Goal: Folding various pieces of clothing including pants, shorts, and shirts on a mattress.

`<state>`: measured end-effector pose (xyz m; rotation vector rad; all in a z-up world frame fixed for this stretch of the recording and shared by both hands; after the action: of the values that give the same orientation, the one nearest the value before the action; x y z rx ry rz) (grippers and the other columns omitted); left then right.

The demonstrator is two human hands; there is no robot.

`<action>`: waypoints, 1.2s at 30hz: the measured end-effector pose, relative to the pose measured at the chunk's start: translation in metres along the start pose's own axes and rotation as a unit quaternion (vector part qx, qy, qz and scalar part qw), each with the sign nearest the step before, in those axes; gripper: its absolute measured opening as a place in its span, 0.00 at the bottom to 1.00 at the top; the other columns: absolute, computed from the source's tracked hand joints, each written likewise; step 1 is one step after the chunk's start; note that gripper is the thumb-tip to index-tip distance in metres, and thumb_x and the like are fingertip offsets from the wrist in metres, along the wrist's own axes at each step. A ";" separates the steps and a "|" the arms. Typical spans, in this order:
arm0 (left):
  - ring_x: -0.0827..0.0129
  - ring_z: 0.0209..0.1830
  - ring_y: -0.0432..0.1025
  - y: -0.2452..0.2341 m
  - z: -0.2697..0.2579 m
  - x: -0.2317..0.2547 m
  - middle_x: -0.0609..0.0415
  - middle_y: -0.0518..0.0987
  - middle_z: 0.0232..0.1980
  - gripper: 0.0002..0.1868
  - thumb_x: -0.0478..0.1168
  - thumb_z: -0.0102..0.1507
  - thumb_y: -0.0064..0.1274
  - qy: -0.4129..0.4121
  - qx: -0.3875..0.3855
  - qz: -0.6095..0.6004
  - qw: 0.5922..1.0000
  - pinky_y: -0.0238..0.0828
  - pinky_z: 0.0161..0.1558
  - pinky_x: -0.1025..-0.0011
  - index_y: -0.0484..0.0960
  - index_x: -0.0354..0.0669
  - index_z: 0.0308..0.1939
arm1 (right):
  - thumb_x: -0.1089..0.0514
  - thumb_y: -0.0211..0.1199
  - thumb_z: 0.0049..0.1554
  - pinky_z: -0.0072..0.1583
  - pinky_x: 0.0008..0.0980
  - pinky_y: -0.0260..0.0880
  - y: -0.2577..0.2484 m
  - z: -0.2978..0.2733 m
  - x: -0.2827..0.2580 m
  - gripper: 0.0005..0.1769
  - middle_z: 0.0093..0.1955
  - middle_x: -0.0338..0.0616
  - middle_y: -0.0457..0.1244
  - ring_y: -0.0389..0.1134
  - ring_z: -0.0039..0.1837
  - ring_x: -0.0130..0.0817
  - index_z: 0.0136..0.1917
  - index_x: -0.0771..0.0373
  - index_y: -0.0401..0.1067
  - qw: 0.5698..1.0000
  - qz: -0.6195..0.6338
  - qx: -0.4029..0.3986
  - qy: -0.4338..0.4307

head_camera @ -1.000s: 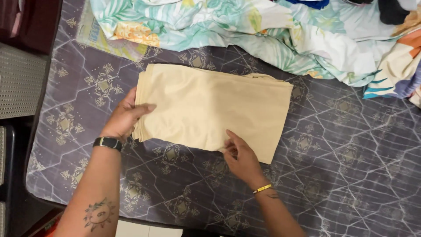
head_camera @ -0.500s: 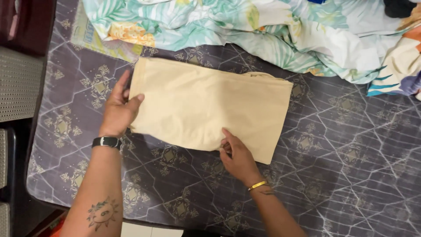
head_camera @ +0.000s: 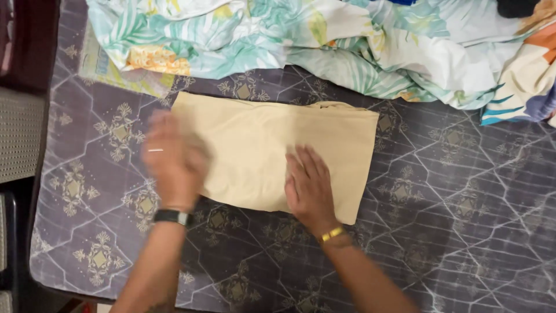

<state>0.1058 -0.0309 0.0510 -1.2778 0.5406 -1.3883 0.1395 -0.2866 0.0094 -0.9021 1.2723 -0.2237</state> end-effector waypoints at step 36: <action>0.49 0.62 0.72 0.138 0.067 -0.139 0.43 0.76 0.64 0.53 0.59 0.41 0.74 -0.146 -0.596 0.126 0.779 0.71 0.61 0.55 0.76 0.41 0.66 | 0.36 0.74 0.42 0.57 0.42 0.71 -0.042 0.099 0.256 0.37 0.50 0.53 0.72 0.73 0.54 0.48 0.58 0.62 0.78 0.915 -0.092 -0.329 0.213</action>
<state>0.1929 0.0782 -0.1012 -2.2434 1.4281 -0.4771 0.3239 -0.4245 -0.1458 -1.6205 1.7099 -0.1419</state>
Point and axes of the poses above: each hand's wrist, its own z-axis towards the middle knuckle, its own y-axis out of the palm, x = y × z, the point moved 10 cm from there along z, towards the middle knuckle
